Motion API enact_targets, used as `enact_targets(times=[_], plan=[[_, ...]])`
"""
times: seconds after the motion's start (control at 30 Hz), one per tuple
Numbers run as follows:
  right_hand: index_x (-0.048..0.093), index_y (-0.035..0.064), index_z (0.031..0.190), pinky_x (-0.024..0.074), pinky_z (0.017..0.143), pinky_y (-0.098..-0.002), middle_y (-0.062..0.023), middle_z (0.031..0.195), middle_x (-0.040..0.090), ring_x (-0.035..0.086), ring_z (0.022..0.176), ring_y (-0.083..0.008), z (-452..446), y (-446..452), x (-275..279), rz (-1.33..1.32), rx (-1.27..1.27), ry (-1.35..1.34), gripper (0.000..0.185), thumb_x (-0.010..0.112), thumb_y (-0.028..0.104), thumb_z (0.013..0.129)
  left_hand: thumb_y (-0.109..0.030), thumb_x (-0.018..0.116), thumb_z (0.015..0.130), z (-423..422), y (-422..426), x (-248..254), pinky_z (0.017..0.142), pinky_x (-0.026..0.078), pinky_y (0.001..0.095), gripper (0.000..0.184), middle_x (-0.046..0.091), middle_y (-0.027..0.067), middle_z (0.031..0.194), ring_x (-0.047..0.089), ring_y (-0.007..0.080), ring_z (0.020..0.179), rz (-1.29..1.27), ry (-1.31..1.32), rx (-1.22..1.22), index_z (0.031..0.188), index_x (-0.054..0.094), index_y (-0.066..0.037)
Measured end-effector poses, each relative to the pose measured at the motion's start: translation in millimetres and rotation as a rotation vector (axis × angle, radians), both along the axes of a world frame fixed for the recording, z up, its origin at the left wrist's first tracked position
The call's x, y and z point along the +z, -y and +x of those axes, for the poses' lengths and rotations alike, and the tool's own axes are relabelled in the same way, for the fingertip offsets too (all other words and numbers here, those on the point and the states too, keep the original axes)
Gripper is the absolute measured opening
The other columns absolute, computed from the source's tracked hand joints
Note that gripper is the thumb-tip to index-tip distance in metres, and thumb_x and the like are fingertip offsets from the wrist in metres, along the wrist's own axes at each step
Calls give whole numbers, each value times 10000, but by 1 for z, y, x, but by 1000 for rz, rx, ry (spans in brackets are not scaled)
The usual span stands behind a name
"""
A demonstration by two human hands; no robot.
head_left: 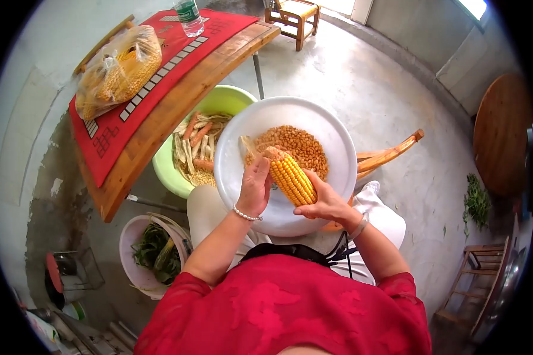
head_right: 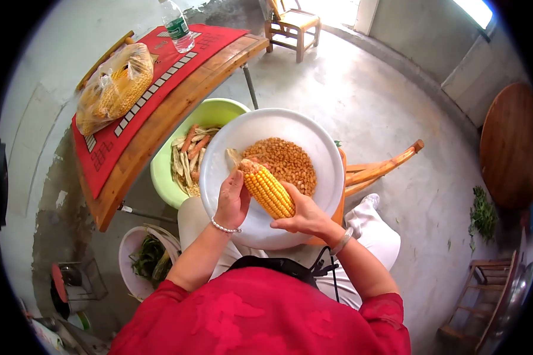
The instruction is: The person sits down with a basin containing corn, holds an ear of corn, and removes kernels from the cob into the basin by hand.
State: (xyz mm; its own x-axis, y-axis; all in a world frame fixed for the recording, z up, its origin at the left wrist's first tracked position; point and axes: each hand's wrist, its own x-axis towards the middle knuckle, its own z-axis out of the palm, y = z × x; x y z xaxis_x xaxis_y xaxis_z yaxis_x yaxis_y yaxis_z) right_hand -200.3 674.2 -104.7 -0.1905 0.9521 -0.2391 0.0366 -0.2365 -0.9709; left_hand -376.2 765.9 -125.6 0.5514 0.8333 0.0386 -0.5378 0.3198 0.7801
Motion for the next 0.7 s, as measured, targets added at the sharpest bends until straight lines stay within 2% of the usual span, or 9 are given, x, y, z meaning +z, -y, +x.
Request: enact_targets(times=[0.1, 0.2, 0.33, 0.47, 0.6, 0.7], plan=[[374, 10, 1345, 483, 738, -257, -98, 1070, 560, 572, 912, -147, -5, 1, -7, 213, -135, 204, 785, 784, 174, 697, -305, 434, 994, 1, 4, 1, 988, 425, 353, 442, 552, 142, 1251, 541, 211, 1139, -13, -34, 43, 1325, 422, -13], [388, 11, 1345, 470, 771, -254, -75, 1067, 561, 554, 924, -130, 3, 6, -6, 79, -122, -21, 771, 778, 167, 698, -260, 439, 997, -1, 7, 14, 974, 440, 349, 422, 555, 132, 1253, 552, 204, 1126, 3, -38, 3, 1332, 430, -4], [403, 1, 1339, 461, 749, -239, -48, 1060, 555, 540, 888, -112, 17, 3, -16, 84, -50, -236, 733, 746, 145, 708, -193, 458, 991, -4, 8, 20, 937, 470, 333, 381, 579, 118, 1225, 579, 186, 1082, 126, -114, -5, 1313, 465, 10], [400, -10, 1341, 436, 836, -260, -49, 1074, 550, 522, 950, -121, 23, 2, -17, 122, 7, -217, 758, 741, 257, 719, -156, 485, 979, -2, 7, 31, 890, 501, 306, 359, 596, 107, 1193, 597, 162, 1038, 235, -176, 23, 1289, 489, 25], [398, -11, 1347, 418, 887, -274, -68, 1121, 550, 511, 1021, -130, 18, 3, -18, 183, -68, -177, 778, 736, 307, 722, -156, 504, 972, -2, 3, 31, 865, 516, 286, 373, 595, 105, 1189, 601, 148, 1019, 325, -216, 26, 1294, 479, 32], [391, -15, 1350, 426, 896, -285, -87, 1153, 551, 518, 1051, -141, 18, 6, -16, 188, -91, -198, 778, 724, 327, 735, -110, 528, 959, -1, 1, 29, 859, 488, 243, 357, 621, 75, 1131, 586, 99, 979, 289, -192, 47, 1286, 496, 29]])
